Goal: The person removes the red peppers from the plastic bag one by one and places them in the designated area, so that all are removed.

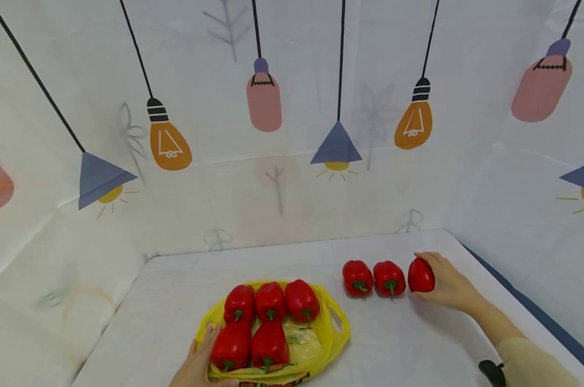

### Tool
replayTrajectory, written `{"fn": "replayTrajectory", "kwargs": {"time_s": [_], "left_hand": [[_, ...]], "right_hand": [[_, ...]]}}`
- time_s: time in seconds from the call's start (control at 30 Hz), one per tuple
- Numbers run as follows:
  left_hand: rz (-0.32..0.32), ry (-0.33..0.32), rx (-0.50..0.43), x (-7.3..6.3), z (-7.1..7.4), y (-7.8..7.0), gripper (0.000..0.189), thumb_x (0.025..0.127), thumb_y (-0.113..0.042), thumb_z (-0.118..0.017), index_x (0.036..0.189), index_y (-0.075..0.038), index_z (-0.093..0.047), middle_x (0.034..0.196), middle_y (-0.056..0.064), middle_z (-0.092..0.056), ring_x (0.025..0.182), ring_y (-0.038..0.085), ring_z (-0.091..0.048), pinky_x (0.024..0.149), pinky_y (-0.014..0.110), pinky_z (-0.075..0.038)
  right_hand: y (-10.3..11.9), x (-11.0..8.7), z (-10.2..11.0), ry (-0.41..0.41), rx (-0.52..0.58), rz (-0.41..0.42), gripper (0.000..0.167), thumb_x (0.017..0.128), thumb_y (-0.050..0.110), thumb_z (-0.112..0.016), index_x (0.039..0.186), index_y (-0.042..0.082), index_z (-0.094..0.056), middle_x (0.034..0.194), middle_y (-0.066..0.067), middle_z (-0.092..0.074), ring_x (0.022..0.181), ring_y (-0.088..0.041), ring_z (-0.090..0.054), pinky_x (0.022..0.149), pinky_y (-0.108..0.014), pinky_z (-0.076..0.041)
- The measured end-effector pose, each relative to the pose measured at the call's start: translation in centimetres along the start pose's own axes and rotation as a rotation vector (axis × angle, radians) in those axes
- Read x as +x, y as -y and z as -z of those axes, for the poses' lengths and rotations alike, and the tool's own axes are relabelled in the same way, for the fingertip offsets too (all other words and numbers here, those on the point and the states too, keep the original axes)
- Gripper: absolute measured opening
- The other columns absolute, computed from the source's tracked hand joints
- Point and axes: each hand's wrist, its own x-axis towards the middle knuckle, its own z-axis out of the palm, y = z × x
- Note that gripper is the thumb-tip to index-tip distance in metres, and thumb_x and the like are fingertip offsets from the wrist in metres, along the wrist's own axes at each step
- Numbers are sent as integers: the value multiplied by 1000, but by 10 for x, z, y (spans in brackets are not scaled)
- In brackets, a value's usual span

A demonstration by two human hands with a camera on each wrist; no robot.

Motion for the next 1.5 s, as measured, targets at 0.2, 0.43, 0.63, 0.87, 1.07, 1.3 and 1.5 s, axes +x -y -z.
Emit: {"fn": "replayTrajectory", "kwargs": {"time_s": [0.2, 0.43, 0.63, 0.87, 1.07, 1.3, 1.5], "left_hand": [[-25, -8, 22, 0, -2, 1, 115, 72, -50, -78, 149, 10, -16, 152, 33, -17, 141, 49, -6, 105, 73, -2], [-27, -19, 31, 0, -3, 1, 116, 71, -51, -77, 149, 10, -17, 151, 33, -20, 140, 49, -7, 105, 73, -3], [-24, -17, 31, 1, -2, 2, 116, 72, -51, -77, 149, 10, -16, 152, 33, -19, 140, 50, -6, 105, 73, -2], [-10, -13, 31, 0, -1, 1, 114, 73, -51, -76, 149, 9, -16, 152, 33, -19, 140, 49, -6, 105, 73, -2], [-14, -5, 34, 1, -2, 2, 114, 73, -51, -76, 149, 9, -16, 152, 33, -19, 140, 49, -7, 105, 73, -2], [-15, 0, 23, 1, -2, 5, 113, 73, -50, -77, 150, 8, -17, 153, 31, -19, 141, 48, -7, 106, 71, 0], [-6, 2, 11, 2, -2, 5, 113, 73, -50, -77, 150, 8, -17, 153, 30, -19, 141, 47, -6, 107, 70, 0]], "right_hand": [[-3, 1, -11, 83, 40, -62, 89, 62, 23, -89, 132, -5, -43, 125, -25, -49, 109, -45, -48, 71, -56, -56], [-2, 2, -14, 139, 56, -95, 78, 68, 23, -87, 129, -6, -47, 124, -27, -52, 110, -46, -49, 76, -57, -54], [-4, -3, -15, 158, 65, -61, 83, 68, 21, -87, 133, -8, -43, 126, -31, -51, 111, -49, -49, 82, -63, -50], [-5, -3, -21, 136, 84, -50, 88, 71, 18, -85, 137, -12, -36, 130, -36, -44, 117, -54, -40, 89, -68, -42], [-1, -3, -18, 99, 45, -108, 101, 65, 31, -89, 140, -7, -33, 136, -33, -37, 122, -51, -35, 88, -69, -42], [19, -2, -7, -95, 52, -107, 98, 65, 32, -90, 140, -1, -35, 133, -27, -43, 115, -47, -44, 74, -63, -52], [40, 1, -3, -234, 91, -53, 100, 62, 21, -92, 141, 3, -34, 134, -23, -43, 115, -42, -45, 71, -63, -52]]}}
